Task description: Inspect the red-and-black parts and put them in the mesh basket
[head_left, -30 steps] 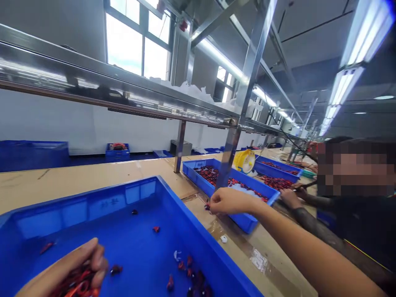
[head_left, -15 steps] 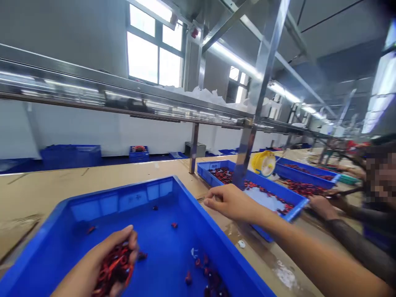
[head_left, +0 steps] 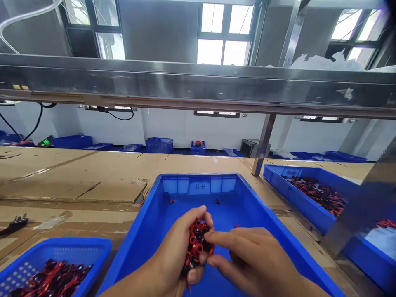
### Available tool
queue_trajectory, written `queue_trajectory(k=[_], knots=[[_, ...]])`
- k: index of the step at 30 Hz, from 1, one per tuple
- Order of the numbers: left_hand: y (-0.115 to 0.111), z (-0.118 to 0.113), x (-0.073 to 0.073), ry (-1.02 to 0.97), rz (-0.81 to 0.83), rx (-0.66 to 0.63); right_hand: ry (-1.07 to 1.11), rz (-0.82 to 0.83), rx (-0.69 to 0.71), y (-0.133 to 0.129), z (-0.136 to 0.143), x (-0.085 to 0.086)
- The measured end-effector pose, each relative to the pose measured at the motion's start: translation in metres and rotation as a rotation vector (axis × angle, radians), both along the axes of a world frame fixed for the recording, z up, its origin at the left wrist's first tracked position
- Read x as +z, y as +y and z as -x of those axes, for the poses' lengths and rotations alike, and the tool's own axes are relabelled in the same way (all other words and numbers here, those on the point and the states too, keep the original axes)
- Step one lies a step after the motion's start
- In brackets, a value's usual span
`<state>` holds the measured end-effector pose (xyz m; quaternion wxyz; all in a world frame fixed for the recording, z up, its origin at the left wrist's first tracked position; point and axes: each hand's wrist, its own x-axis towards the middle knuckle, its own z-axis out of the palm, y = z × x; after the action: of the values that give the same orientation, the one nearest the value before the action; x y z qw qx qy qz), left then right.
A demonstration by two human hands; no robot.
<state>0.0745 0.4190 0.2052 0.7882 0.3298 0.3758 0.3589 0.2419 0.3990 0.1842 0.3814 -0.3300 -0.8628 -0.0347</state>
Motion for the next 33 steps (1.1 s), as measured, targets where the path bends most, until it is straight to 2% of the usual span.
queue_trajectory(k=[3,7,13,16,18,22,26,29,33], knots=[[0.000,-0.001,0.001,0.018,0.029,-0.065,0.092,-0.011,0.043,0.001,-0.005,-0.009],[0.001,0.000,0.003,-0.025,0.019,-0.045,0.177,-0.006,0.106,0.002,-0.002,-0.012],[-0.001,0.001,0.006,-0.029,0.013,-0.016,0.395,0.306,0.062,-0.004,-0.005,-0.009],[-0.001,0.001,0.003,-0.059,0.035,-0.056,0.434,0.459,0.053,-0.003,-0.008,-0.008],[-0.001,0.001,0.002,-0.072,0.080,-0.075,0.423,0.503,0.028,-0.001,-0.007,-0.011],[-0.004,0.002,0.001,-0.124,0.182,-0.022,0.420,0.406,0.004,-0.001,0.002,-0.026],[-0.005,0.003,0.002,-0.207,0.184,-0.023,0.379,0.208,0.146,0.000,0.008,-0.035],[-0.003,0.004,-0.001,-0.271,0.186,-0.048,0.261,0.041,0.257,0.001,0.011,-0.032],[-0.002,0.004,-0.002,-0.299,0.159,-0.053,0.065,0.012,0.289,-0.003,0.012,-0.021]])
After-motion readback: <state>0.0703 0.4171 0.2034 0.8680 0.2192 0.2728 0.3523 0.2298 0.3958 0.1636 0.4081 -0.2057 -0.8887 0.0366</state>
